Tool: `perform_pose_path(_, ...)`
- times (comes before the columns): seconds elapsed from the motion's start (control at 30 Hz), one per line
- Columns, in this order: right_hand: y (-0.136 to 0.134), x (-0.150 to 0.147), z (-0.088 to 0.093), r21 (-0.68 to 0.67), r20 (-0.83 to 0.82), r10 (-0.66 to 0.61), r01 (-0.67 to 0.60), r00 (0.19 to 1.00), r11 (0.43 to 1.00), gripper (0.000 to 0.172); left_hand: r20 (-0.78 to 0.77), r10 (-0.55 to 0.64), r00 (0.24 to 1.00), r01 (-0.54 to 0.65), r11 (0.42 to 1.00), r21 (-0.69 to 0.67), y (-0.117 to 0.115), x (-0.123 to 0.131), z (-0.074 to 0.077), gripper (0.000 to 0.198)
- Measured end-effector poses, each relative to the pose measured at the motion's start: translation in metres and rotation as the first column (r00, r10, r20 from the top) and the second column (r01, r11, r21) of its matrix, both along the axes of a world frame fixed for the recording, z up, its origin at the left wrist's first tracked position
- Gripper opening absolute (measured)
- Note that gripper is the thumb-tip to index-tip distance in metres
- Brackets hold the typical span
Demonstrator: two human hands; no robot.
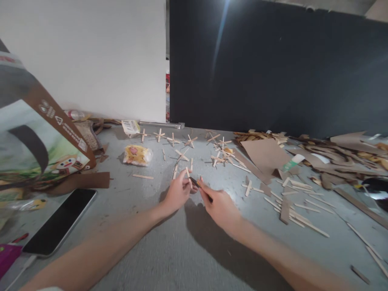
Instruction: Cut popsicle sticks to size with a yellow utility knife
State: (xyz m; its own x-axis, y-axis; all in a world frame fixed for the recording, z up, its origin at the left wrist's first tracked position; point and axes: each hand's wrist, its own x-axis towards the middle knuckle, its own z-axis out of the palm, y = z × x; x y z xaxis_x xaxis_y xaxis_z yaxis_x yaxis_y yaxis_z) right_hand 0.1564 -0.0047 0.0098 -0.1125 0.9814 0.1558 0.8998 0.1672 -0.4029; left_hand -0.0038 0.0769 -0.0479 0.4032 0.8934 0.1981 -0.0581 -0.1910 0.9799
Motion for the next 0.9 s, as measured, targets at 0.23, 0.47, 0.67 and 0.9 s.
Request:
perform_pose_path(0.23,0.001,0.0,0.006,-0.018,0.11,0.01,-0.008,0.994,1.0,0.046,-0.006,0.002,1.0,-0.002,1.0,0.018,0.002,0.0,-0.002,0.032)
perform_pose_path(0.47,0.017,0.011,0.038,-0.04,-0.012,0.095,-0.095,0.995,0.995,0.037,0.009,-0.003,1.0,0.004,1.0,-0.029,0.003,0.0,-0.004,0.038)
perform_pose_path(0.67,-0.002,-0.005,-0.017,0.054,0.08,-0.014,0.01,0.997,0.998,0.048,0.012,-0.007,1.0,0.008,0.999,-0.046,0.002,0.0,-0.001,0.043)
perform_pose_path(0.9,0.013,0.003,0.029,-0.033,0.081,0.048,-0.046,0.996,0.998,0.041,0.019,0.013,1.0,-0.013,1.0,-0.019,0.005,0.0,-0.006,0.039)
